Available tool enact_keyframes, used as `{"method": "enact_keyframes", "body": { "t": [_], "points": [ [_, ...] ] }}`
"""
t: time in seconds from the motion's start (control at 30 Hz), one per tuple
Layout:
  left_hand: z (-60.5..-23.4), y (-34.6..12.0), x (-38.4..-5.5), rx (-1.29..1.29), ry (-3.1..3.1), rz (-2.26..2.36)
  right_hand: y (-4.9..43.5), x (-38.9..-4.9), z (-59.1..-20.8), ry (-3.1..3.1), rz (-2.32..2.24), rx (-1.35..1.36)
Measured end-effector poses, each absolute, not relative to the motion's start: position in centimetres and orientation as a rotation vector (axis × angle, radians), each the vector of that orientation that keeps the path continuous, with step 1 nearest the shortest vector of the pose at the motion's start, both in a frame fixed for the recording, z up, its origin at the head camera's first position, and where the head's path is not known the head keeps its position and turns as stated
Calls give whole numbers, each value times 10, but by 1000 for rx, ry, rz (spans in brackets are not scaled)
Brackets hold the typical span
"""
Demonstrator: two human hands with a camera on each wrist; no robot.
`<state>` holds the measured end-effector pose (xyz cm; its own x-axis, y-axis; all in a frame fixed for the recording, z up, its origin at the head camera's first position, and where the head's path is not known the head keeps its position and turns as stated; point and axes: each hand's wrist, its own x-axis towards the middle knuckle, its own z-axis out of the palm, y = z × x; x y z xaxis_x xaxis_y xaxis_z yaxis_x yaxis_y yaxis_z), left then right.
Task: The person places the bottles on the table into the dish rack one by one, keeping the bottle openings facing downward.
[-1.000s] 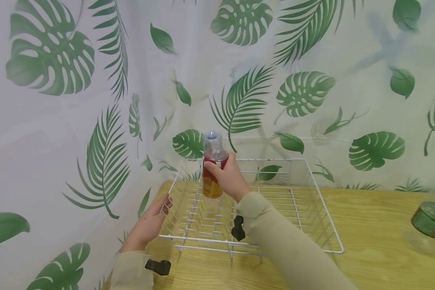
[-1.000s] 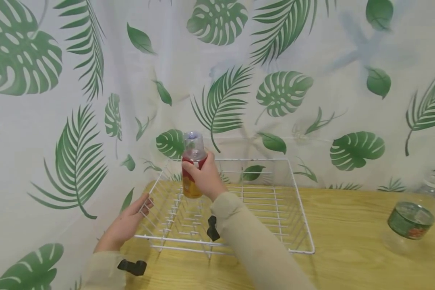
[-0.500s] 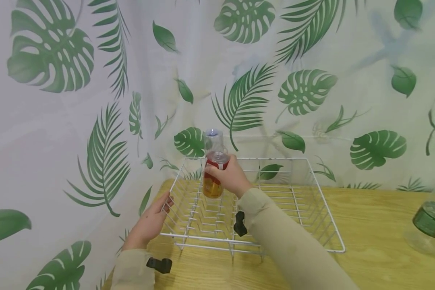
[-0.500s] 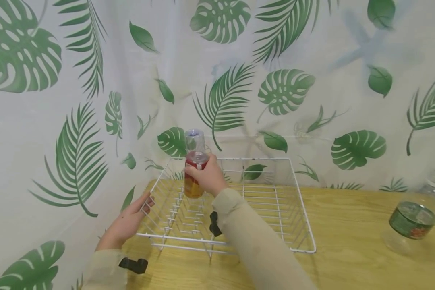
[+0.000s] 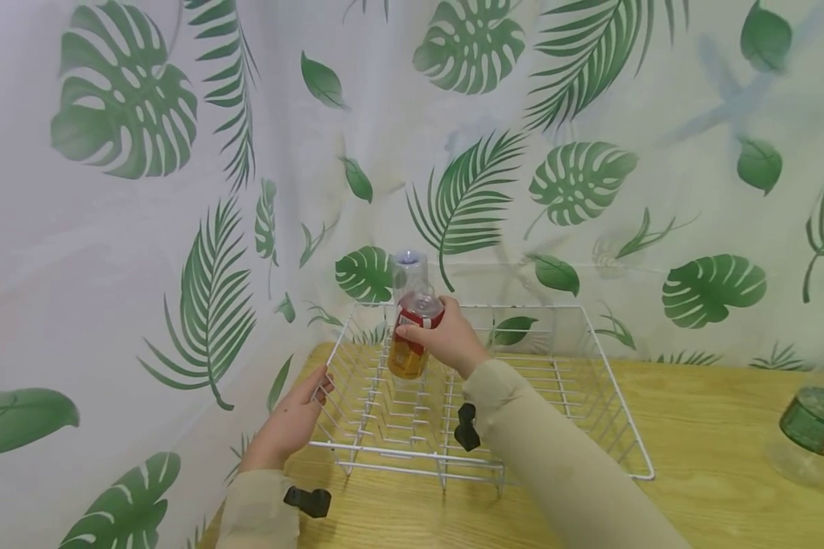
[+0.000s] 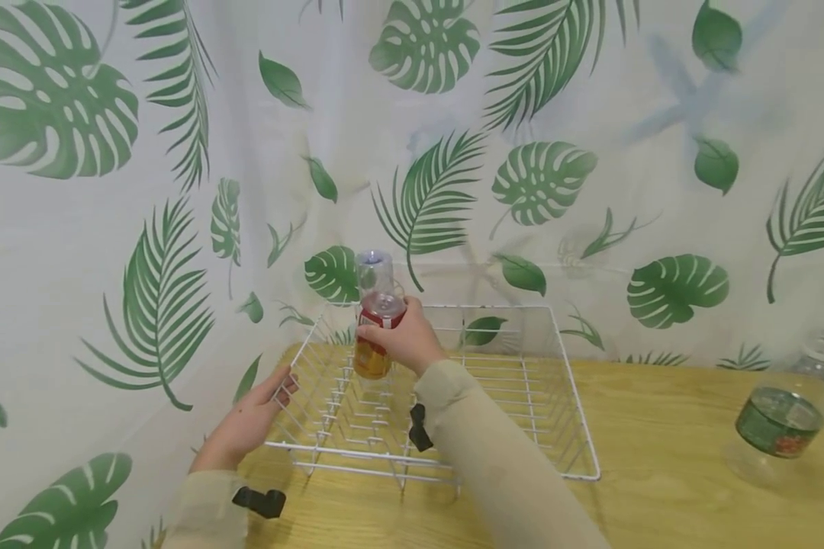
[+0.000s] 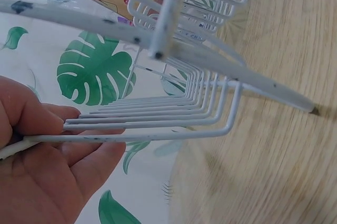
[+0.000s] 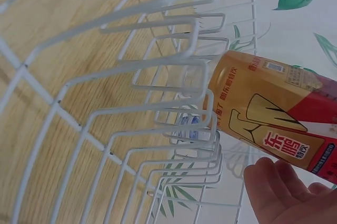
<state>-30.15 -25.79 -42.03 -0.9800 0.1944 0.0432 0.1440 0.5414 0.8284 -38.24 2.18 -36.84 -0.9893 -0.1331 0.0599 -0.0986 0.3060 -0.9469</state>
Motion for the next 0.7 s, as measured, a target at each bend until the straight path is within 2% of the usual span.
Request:
{"method": "enact_keyframes", "body": {
  "t": [0.7],
  "points": [
    [-420, -259, -302, 291, 2721, 1434, 40, -377, -352, 2613, -1715, -227]
  ]
}}
